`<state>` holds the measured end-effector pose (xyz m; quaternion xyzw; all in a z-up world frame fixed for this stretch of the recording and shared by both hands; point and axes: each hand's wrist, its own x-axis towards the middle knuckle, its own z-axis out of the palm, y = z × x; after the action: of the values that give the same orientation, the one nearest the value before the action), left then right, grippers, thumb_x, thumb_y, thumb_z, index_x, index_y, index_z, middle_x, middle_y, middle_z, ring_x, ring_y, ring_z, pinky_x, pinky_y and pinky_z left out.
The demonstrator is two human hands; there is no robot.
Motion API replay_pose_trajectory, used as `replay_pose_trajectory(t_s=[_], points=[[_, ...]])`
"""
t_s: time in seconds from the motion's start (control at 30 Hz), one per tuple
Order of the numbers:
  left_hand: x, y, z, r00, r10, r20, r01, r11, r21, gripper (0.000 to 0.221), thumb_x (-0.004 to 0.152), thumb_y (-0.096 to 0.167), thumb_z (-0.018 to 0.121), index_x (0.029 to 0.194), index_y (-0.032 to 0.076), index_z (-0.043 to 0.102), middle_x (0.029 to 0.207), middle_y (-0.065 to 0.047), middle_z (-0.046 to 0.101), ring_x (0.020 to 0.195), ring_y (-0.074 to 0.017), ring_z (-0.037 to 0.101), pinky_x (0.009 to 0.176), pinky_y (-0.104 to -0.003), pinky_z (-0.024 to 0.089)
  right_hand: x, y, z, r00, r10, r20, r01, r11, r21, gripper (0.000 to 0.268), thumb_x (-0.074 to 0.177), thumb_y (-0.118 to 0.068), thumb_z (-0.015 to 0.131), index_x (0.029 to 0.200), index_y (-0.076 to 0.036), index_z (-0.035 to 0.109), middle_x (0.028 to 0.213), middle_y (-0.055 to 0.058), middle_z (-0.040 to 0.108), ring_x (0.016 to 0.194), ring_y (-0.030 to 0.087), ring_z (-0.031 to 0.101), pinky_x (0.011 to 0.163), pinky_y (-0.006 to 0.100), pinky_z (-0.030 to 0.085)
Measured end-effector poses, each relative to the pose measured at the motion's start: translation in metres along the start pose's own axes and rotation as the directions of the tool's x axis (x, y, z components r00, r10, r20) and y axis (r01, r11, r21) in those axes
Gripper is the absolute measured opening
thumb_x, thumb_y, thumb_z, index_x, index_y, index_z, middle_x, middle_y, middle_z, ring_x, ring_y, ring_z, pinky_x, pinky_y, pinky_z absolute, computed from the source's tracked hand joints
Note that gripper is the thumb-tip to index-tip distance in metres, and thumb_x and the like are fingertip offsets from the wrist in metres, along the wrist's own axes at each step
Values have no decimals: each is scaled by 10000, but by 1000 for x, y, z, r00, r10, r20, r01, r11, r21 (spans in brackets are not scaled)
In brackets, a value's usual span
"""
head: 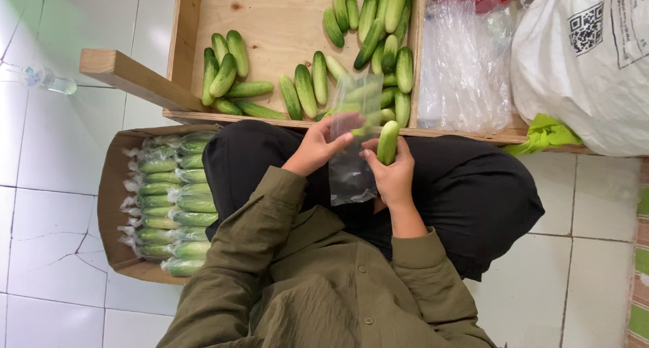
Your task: The person wipes cucumbers with a green cloth, places each one into a clear plastic bag, ties the bag, and puts the packed cucumbers into a cardboard box.
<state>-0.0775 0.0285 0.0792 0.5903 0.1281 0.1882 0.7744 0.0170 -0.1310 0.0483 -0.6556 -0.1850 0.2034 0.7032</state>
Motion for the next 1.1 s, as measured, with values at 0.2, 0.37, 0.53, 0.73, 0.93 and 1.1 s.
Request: replay_pose_trajectory(t_s=[0.2, 0.37, 0.53, 0.73, 0.93, 1.1], points=[[5, -13, 7, 954, 173, -245, -193, 979, -59, 201, 1058, 59, 616, 1188, -42, 731, 1013, -210, 779, 883, -246, 778, 762, -359, 639, -7, -20, 9, 999, 2, 36, 4, 986, -167, 284, 891, 40, 787, 1152, 23, 676, 1019, 199, 745, 971, 322, 750, 790, 451, 608], [10, -14, 4, 924, 167, -344, -198, 978, -58, 103, 938, 104, 778, 995, 18, 783, 632, -108, 724, 418, -34, 560, 346, -157, 395, -1, -33, -11, 963, -254, 86, 267, 867, -421, 466, 848, -84, 895, 1251, 16, 683, 1081, 143, 575, 966, 241, 589, 811, 395, 433], [8, -22, -5, 918, 171, -357, -173, 985, 27, 310, 815, 71, 896, 1103, 45, 786, 813, -95, 788, 795, -21, 601, 675, -238, 572, -3, -58, -20, 966, -258, 0, 253, 947, -198, 748, 799, -20, 928, 1364, -40, 438, 1091, 72, 507, 1000, 126, 573, 849, 255, 447], [9, -31, -8, 925, 127, -357, -136, 991, 1, 390, 743, 73, 939, 1089, 35, 763, 848, -82, 789, 846, -11, 610, 778, -241, 581, -8, -103, -17, 906, -418, -73, 411, 907, -98, 490, 890, 17, 828, 1147, 110, 422, 1153, 253, 477, 970, 268, 576, 554, 315, 480], [6, -36, -17, 945, 285, -159, -249, 945, 214, 223, 985, 273, 708, 964, 66, 786, 924, -50, 776, 835, -116, 713, 716, -268, 573, -18, -130, -9, 921, -344, -183, 334, 939, -81, 351, 887, -19, 799, 1126, 2, 543, 1165, 217, 553, 805, 248, 573, 555, 317, 567], [4, -48, -20, 931, 350, -100, -305, 900, 310, 234, 1024, 279, 652, 995, 95, 794, 797, -38, 748, 675, -95, 599, 588, -304, 478, -13, -139, -4, 916, -371, -154, 363, 928, -81, 433, 898, -20, 808, 1160, -47, 464, 1110, 267, 609, 850, 316, 635, 582, 381, 608]])
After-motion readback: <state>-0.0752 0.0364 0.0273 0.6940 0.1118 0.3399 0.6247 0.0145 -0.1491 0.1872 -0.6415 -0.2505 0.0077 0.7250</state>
